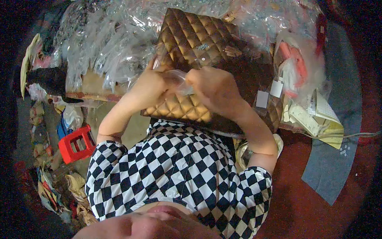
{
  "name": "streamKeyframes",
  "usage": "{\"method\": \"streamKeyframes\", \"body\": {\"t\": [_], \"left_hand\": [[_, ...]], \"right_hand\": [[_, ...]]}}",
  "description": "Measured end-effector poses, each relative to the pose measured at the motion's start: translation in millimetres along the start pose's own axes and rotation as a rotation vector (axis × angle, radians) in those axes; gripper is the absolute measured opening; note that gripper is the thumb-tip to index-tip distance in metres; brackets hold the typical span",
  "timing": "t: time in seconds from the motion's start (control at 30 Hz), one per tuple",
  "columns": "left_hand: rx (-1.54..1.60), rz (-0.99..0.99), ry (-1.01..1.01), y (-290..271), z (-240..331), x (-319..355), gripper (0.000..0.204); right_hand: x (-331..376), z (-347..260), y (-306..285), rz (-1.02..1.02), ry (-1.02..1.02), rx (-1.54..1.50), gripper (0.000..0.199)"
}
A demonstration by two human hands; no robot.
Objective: Packaging small plastic bags containing items into a larger clear plastic bag.
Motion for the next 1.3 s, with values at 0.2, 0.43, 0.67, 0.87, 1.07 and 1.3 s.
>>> {"method": "streamKeyframes", "body": {"t": [0.2,0.43,0.67,0.87,1.07,1.3], "left_hand": [[0.259,0.167,-0.097,-14,-5,-5,0.028],[0.267,0.546,0.011,4,8,-32,0.019],[0.063,0.688,-0.078,10,-5,-15,0.013],[0.337,0.697,-0.154,24,-11,-7,0.017],[0.614,0.632,-0.107,28,-19,-49,0.033],[0.122,0.392,-0.400,69,-51,-104,0.061]], "right_hand": [[1,13,-6,0.118,0.147,-0.049,0.012],[0,4,-2,0.182,0.171,-0.037,0.011],[19,7,-2,0.177,0.158,-0.018,0.014],[22,2,29,0.282,0.343,-0.010,0.033],[92,4,-3,0.228,0.528,-0.213,0.024],[300,-3,-78,0.325,1.008,-0.161,0.021]]}}
Point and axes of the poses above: each hand's wrist, its own x-axis away from the middle knuckle, its own y-axis out of the palm, z = x × y, the point moved 1 cm from there along -x, towards the middle knuckle, and after that the axes turned 6 degrees about x, right-handed, at the moved point
